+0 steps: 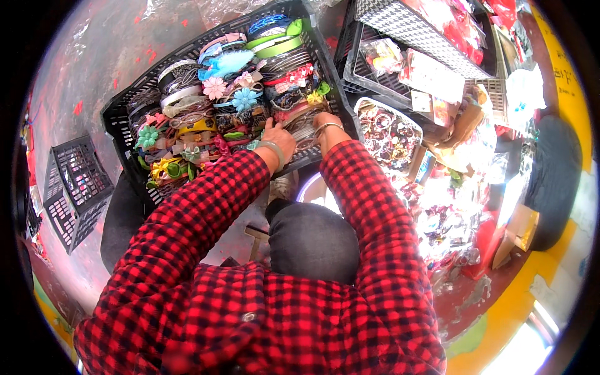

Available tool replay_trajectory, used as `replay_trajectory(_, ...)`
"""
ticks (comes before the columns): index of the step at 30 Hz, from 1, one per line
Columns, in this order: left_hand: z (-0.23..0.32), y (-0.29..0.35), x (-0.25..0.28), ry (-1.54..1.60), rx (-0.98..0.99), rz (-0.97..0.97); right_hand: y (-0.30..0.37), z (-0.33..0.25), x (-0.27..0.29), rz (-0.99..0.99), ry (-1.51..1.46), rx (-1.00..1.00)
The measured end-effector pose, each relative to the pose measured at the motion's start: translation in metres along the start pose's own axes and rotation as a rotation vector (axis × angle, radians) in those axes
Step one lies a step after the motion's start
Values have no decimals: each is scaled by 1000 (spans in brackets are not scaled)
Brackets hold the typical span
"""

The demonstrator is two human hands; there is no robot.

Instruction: The person sits on the floor and wipes various hair accessories, including headbands and clips, with a cloth. They dip the cloth into a purple bowl of water, wring it out, and continue cleaning items from a black crate, placing cleaned items back into the crate.

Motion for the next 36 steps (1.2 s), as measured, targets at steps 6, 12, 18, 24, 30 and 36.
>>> replay_trajectory(6,-3,-1,-3,13,26,38,6,0,4,60,-150,-139)
replay_trajectory(12,-7,-4,-8,59,54,93,-57,8,11,85,-31,-41)
replay_trajectory(18,-8,-9,-12,11,97,185,-34,4,0,62,-176,-13)
replay_trajectory(24,-8,-6,-8,1,141,378,-28,1,-5,44,-307,4)
replay_trajectory(30,-15,-14,-8,28,162,240,-38,4,-9,67,-379,-19)
replay_trajectory(36,-14,-16,-6,21,125,188,-70,-10,-9,99,428,168)
Point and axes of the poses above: each hand's wrist, its own y-axis away from the middle knuckle, its own x-axis out of the back of the hand, z = x × y, the point moved 6 cm from there along -y, towards the middle knuckle, and after that the axes turned 11 degrees about -y, right-handed, at the moved point
